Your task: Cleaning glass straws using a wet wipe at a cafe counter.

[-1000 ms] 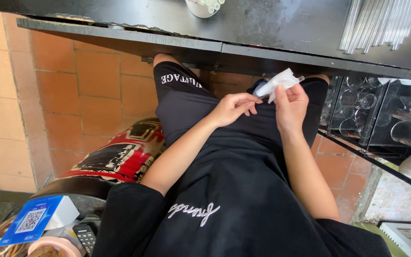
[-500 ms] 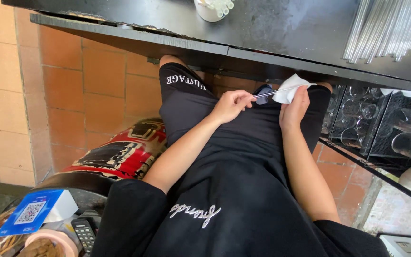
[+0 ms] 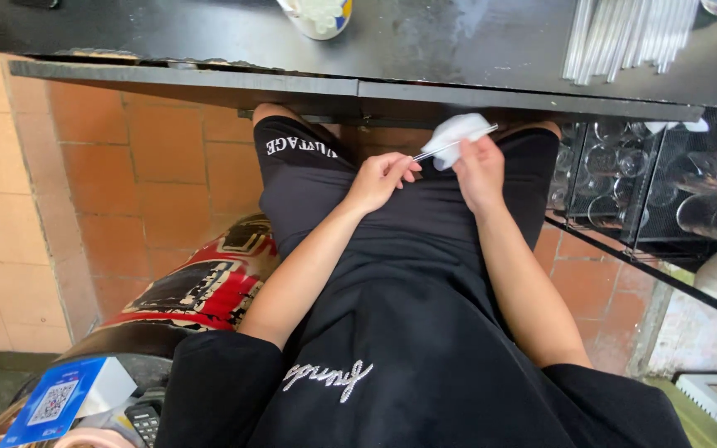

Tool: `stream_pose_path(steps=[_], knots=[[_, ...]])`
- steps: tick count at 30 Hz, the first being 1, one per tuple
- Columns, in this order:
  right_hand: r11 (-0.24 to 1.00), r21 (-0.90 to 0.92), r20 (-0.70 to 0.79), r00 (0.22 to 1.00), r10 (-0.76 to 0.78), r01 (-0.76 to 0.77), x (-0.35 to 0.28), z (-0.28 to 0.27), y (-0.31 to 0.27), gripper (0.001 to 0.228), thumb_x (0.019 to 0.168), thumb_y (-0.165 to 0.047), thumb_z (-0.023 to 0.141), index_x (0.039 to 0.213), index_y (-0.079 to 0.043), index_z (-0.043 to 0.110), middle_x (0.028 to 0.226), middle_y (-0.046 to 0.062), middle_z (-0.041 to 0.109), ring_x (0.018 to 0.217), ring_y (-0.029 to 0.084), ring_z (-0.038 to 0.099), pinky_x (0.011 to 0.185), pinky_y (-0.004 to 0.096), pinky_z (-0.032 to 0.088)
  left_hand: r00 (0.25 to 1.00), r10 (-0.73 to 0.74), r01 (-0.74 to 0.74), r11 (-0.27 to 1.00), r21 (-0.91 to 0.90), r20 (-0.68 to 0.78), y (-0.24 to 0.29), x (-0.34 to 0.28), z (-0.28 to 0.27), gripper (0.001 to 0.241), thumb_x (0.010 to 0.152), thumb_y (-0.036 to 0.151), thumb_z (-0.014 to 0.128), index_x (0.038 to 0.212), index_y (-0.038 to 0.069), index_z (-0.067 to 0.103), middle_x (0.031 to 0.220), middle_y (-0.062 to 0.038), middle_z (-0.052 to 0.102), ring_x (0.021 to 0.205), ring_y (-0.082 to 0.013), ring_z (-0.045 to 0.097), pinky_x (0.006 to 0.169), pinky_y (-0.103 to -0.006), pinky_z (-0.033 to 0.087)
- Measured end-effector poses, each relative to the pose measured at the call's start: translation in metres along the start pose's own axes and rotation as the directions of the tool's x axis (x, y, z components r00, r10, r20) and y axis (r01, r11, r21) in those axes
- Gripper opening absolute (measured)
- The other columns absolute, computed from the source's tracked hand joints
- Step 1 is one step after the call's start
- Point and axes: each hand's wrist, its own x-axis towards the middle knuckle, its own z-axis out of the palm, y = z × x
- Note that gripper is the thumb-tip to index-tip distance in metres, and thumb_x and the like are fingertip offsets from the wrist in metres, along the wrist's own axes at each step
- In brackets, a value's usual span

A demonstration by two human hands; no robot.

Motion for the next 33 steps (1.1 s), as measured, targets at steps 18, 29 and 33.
stream_pose_path(steps=[18, 29, 33], knots=[[0.994, 0.044, -0.077, 0.992, -0.1, 0.104, 0.01, -0.023, 0.016, 0.026, 0.115, -0.023, 0.051, 0.131, -0.003, 0.055, 0.124, 0.01, 0.065, 0.115, 0.021, 0.066, 0.104, 0.039, 0.055, 0.995, 0.071, -0.06, 0.987, 0.148, -0.071, 0.025, -0.009, 0.004, 0.017, 0.088, 0.011, 0.081, 0.104, 0.006, 0.08, 0.069, 0.005, 0.066, 0.059, -0.0012, 0.05, 0.056, -0.0206, 0.045], [0.996, 0.061, -0.033, 0.997, -0.063, 0.065, 0.008, -0.017, 0.008, 0.024, 0.112, -0.02, 0.053, 0.13, -0.004, 0.056, 0.123, 0.008, 0.067, 0.113, 0.019, 0.066, 0.103, 0.037, 0.055, 0.997, 0.038, -0.028, 0.989, 0.143, -0.064, 0.024, -0.008, 0.002, 0.016, 0.089, 0.013, 0.081, 0.104, 0.007, 0.081, 0.068, 0.006, 0.063, 0.059, -0.0016, 0.049, 0.055, -0.0214, 0.043], [0.979, 0.205, -0.138, 0.99, 0.006, 0.022, 0.008, -0.018, 0.007, 0.034, 0.114, -0.03, 0.048, 0.122, 0.001, 0.059, 0.115, 0.012, 0.069, 0.106, 0.022, 0.069, 0.095, 0.039, 0.057, 0.998, 0.043, -0.037, 0.985, 0.166, -0.035, 0.03, -0.01, 0.003, 0.016, 0.089, 0.013, 0.081, 0.104, 0.007, 0.081, 0.066, 0.006, 0.062, 0.058, -0.002, 0.048, 0.055, -0.0214, 0.043]])
